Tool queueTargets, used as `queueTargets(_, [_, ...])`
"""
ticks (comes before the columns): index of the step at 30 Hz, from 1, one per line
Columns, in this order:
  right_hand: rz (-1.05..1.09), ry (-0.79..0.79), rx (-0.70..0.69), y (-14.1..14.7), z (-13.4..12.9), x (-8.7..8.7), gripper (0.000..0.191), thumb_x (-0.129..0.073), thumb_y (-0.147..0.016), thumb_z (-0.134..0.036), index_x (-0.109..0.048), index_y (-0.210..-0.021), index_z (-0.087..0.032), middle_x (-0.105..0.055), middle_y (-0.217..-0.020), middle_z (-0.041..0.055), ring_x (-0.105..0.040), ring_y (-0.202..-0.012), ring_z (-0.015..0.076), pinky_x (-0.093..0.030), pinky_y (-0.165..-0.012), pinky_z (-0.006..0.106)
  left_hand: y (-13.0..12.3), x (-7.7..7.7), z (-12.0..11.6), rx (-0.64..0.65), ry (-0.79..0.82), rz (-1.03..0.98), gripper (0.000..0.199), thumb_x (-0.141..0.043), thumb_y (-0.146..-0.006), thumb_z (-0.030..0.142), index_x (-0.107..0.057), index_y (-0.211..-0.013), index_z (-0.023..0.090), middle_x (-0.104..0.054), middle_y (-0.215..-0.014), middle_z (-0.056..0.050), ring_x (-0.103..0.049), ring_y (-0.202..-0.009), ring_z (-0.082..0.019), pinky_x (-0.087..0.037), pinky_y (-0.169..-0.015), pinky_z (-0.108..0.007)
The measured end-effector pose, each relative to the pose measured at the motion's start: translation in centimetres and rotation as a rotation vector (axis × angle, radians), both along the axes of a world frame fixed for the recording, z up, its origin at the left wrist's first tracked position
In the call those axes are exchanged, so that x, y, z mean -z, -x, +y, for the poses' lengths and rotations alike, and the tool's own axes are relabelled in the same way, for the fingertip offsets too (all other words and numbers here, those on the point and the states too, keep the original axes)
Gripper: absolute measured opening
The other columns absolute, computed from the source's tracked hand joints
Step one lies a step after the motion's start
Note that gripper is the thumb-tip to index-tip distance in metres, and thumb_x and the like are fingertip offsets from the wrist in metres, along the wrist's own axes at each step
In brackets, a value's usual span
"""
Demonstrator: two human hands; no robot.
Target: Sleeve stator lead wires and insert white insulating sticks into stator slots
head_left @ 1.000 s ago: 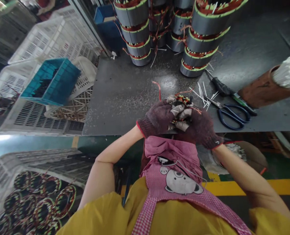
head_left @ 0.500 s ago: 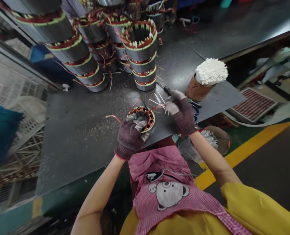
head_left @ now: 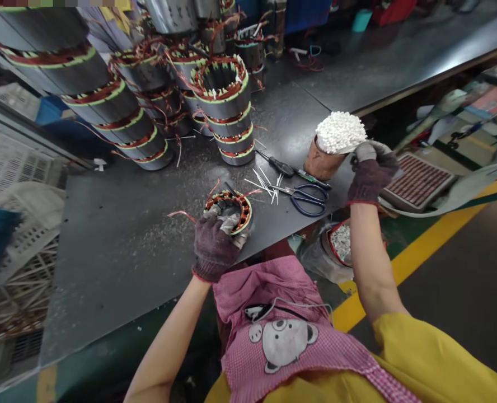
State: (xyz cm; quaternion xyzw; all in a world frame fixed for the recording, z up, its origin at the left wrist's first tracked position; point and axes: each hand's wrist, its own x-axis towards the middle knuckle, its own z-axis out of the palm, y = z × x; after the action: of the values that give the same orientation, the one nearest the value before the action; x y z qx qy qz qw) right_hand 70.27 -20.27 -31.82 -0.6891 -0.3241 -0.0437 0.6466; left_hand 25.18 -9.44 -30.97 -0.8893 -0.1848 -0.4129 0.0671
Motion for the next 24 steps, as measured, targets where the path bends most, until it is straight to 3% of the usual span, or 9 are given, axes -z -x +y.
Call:
queueTargets(2, [-0.016, -0.066, -0.098, 0.3, -1.3, -0.6, 0.067, -0.051, -0.101, -0.091, -0.076, -0.123, -0.033, -0.086, -0.108, 0.0097, -0.069, -0.111, 0.0368, -0.059, -0.100, 0.061, 0.0, 0.2, 0.1, 0.012, 0.039, -0.004, 0.047, -0.089, -0.088, 0.032, -0.067, -0.128, 0.027, -0.082, -0.110, -0.008, -0.079, -0.115, -0.034, -0.057, -0.113, -0.055])
queueTargets(4, [-0.079, -0.195, -0.129, 2.3, -2.4, -1.8, 0.056, -0.054, -0.107, -0.081, -0.078, -0.125, -0.034, -0.086, -0.110, 0.0048, -0.071, -0.106, 0.0347, -0.061, -0.095, 0.059, 0.0, 0.3, 0.1, 0.009, 0.092, 0.000, 0.044, -0.089, -0.088, 0.032, -0.068, -0.127, 0.027, -0.083, -0.113, -0.009, -0.079, -0.117, -0.033, -0.056, -0.117, -0.057])
queueTargets(7, [-0.158, -0.394, -0.076, 8.5, -3.5, -4.1, 0.023, -0.068, -0.111, -0.050, -0.082, -0.125, -0.037, -0.084, -0.126, -0.0025, -0.076, -0.106, 0.0299, -0.064, -0.094, 0.052, -0.2, 0.3, -0.5, -0.031, 0.167, 0.017, 0.040, -0.086, -0.090, 0.034, -0.069, -0.125, 0.026, -0.083, -0.115, -0.010, -0.079, -0.118, -0.033, -0.055, -0.119, -0.058])
queueTargets(9, [-0.178, -0.395, -0.128, 13.5, -4.3, -5.5, 0.015, -0.079, -0.106, -0.034, -0.086, -0.119, -0.035, -0.084, -0.124, -0.0001, -0.077, -0.116, 0.0289, -0.063, -0.106, 0.050, -0.5, 0.2, -1.2, -0.082, 0.229, 0.027, 0.039, -0.084, -0.091, 0.036, -0.069, -0.126, 0.025, -0.083, -0.118, -0.011, -0.079, -0.121, -0.034, -0.056, -0.120, -0.059])
queueTargets(10, [-0.145, -0.317, -0.291, 15.8, -4.7, -6.1, 0.013, -0.079, -0.105, -0.031, -0.088, -0.115, -0.034, -0.085, -0.119, 0.0015, -0.079, -0.111, 0.0270, -0.065, -0.102, 0.047, -0.6, 0.2, -1.5, -0.112, 0.266, 0.033, 0.040, -0.083, -0.091, 0.036, -0.069, -0.127, 0.024, -0.083, -0.120, -0.012, -0.078, -0.124, -0.035, -0.055, -0.121, -0.060])
queueTargets(13, [0.068, -0.015, -0.952, 20.6, -6.3, -6.6, 0.013, -0.078, -0.105, -0.028, -0.088, -0.109, -0.034, -0.086, -0.119, 0.0053, -0.083, -0.105, 0.0247, -0.069, -0.090, 0.040, -0.9, 0.2, -2.3, -0.191, 0.355, 0.056, 0.047, -0.082, -0.091, 0.039, -0.067, -0.132, 0.022, -0.082, -0.126, -0.014, -0.074, -0.134, -0.036, -0.053, -0.124, -0.063])
queueTargets(15, [0.182, 0.092, -1.219, 22.0, -7.1, -5.9, 0.012, -0.078, -0.105, -0.028, -0.088, -0.109, -0.032, -0.088, -0.115, 0.0068, -0.085, -0.102, 0.0232, -0.070, -0.086, 0.035, -0.9, 0.2, -2.6, -0.214, 0.369, 0.063, 0.050, -0.081, -0.093, 0.042, -0.066, -0.136, 0.021, -0.081, -0.130, -0.015, -0.071, -0.139, -0.037, -0.052, -0.127, -0.064])
queueTargets(18, [0.275, 0.181, -1.351, 22.5, -8.1, -4.4, 0.011, -0.080, -0.104, -0.031, -0.089, -0.108, -0.028, -0.088, -0.111, 0.0095, -0.086, -0.101, 0.0228, -0.071, -0.087, 0.032, -0.8, 0.3, -3.0, -0.216, 0.357, 0.060, 0.051, -0.080, -0.094, 0.040, -0.065, -0.137, 0.020, -0.080, -0.133, -0.016, -0.071, -0.140, -0.036, -0.050, -0.130, -0.062])
queueTargets(24, [0.384, 0.230, -1.311, 22.3, -8.9, -3.0, 0.011, -0.080, -0.104, -0.035, -0.090, -0.106, -0.028, -0.089, -0.113, 0.0098, -0.087, -0.103, 0.0232, -0.072, -0.091, 0.034, -0.7, 0.4, -3.2, -0.202, 0.377, 0.078, 0.054, -0.082, -0.092, 0.037, -0.065, -0.140, 0.019, -0.079, -0.135, -0.017, -0.068, -0.144, -0.036, -0.049, -0.131, -0.060])
